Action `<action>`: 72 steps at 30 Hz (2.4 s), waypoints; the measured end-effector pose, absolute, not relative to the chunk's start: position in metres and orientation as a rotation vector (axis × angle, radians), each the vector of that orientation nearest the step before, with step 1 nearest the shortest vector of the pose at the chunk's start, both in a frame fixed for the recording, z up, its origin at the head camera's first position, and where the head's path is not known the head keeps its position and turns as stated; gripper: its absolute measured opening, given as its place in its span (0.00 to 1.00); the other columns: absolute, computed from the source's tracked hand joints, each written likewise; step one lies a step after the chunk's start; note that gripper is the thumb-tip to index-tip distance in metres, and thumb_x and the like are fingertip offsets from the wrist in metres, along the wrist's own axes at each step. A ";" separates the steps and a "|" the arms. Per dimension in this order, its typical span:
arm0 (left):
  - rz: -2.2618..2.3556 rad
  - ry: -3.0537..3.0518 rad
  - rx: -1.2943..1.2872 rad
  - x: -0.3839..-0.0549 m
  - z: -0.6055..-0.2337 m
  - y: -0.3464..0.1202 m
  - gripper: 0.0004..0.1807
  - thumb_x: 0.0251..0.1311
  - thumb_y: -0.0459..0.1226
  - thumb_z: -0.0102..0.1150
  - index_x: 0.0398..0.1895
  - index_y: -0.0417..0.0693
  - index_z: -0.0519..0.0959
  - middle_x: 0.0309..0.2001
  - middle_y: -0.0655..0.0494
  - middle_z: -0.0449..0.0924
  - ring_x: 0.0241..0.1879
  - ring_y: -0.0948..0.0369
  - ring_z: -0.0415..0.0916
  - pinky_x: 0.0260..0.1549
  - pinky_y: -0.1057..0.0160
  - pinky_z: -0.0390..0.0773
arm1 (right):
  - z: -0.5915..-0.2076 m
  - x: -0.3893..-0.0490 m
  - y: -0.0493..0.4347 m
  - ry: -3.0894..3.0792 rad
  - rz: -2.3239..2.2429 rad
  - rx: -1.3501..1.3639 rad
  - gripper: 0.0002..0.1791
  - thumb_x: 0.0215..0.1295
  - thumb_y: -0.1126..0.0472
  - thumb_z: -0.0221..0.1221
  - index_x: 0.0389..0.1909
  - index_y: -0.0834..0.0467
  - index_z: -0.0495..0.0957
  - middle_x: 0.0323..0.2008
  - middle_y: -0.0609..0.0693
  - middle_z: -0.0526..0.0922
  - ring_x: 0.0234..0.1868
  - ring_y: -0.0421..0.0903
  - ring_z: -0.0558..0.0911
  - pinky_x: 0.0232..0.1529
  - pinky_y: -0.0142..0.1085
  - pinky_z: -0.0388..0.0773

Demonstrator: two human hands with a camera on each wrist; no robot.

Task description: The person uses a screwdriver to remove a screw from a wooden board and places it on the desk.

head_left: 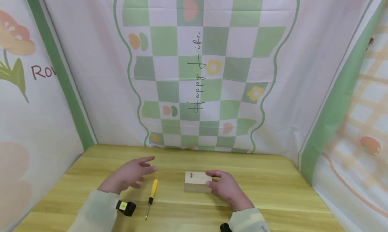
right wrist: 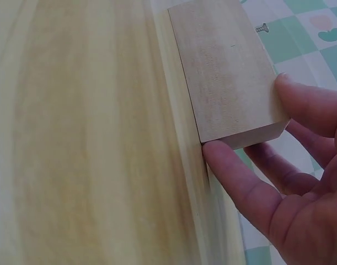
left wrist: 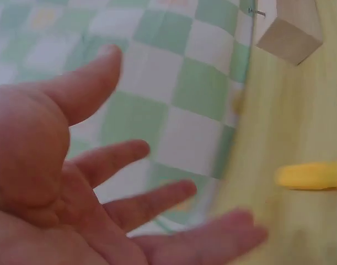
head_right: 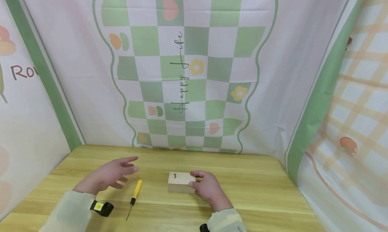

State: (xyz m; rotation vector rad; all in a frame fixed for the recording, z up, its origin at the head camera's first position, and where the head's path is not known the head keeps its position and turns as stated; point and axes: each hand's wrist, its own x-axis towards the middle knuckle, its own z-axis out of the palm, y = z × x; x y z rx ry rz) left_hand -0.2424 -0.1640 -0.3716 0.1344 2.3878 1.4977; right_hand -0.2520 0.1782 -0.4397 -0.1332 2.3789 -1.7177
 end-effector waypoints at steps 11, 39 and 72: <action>1.765 2.069 -0.016 -0.251 -0.438 -0.177 0.36 0.57 0.45 0.62 0.67 0.42 0.62 0.59 0.34 0.65 0.34 0.46 0.78 0.31 0.50 0.81 | -0.440 -0.252 0.176 2.318 -1.769 -0.071 0.24 0.59 0.61 0.63 0.58 0.57 0.74 0.61 0.62 0.65 0.47 0.52 0.77 0.42 0.44 0.79; 1.378 2.573 0.004 -0.246 -0.443 -0.125 0.30 0.44 0.28 0.67 0.56 0.34 0.73 0.26 0.50 0.76 0.17 0.58 0.73 0.15 0.62 0.77 | -0.440 -0.248 0.175 2.330 -1.785 -0.077 0.25 0.58 0.62 0.63 0.58 0.58 0.74 0.60 0.62 0.67 0.45 0.52 0.78 0.40 0.45 0.80; 2.223 2.035 -0.001 -0.263 -0.408 -0.134 0.27 0.61 0.27 0.54 0.64 0.48 0.64 0.51 0.34 0.71 0.37 0.48 0.78 0.36 0.51 0.80 | -0.442 -0.230 0.178 2.281 -1.833 -0.085 0.23 0.55 0.66 0.64 0.54 0.59 0.76 0.59 0.60 0.69 0.44 0.51 0.78 0.39 0.44 0.80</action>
